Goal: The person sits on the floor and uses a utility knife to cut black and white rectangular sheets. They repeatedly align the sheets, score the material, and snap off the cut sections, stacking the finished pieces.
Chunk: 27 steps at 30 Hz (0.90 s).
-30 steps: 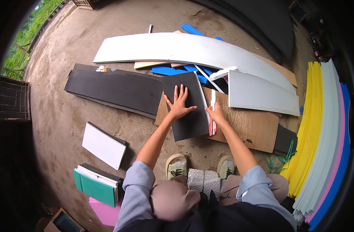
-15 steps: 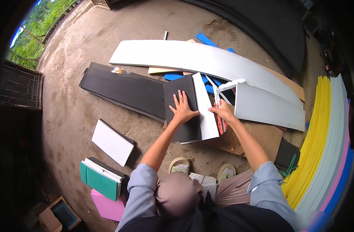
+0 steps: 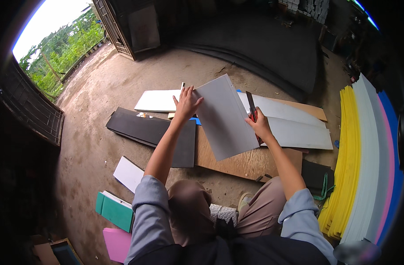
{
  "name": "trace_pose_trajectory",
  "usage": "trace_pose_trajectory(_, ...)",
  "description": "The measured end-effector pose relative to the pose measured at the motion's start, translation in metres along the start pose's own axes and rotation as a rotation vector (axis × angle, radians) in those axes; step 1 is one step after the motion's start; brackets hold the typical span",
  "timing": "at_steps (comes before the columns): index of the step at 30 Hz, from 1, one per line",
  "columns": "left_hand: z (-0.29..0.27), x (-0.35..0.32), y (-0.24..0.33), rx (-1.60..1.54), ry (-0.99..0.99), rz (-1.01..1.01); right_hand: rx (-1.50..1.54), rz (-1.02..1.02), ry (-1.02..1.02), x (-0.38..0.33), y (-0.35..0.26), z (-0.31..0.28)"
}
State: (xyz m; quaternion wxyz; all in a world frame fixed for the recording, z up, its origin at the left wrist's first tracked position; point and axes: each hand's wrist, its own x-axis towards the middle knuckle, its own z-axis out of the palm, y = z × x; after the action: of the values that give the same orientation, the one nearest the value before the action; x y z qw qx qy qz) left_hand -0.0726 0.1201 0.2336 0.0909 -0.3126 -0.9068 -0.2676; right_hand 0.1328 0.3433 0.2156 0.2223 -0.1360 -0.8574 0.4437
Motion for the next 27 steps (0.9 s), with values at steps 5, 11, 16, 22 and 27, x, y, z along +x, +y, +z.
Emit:
trace_pose_trajectory(5,-0.052,0.007,0.014,-0.243,-0.259,-0.118,0.049,-0.043,0.071,-0.028,-0.022,0.005)
trace_pose_trajectory(11,-0.009,-0.064,0.042,0.055,0.105,0.050,0.107,0.127,0.029,-0.023,0.009,-0.012)
trace_pose_trajectory(16,0.013,-0.112,0.037,0.276,0.012,-0.052,0.006,0.308,-0.208,-0.033,-0.031,0.001)
trace_pose_trajectory(22,0.003,-0.106,0.055,0.464,-0.131,0.052,-0.195,0.249,-0.298,-0.036,-0.021,0.006)
trace_pose_trajectory(27,0.013,-0.088,0.074,0.398,-0.085,0.266,-0.404,0.118,-0.204,-0.040,-0.026,0.015)
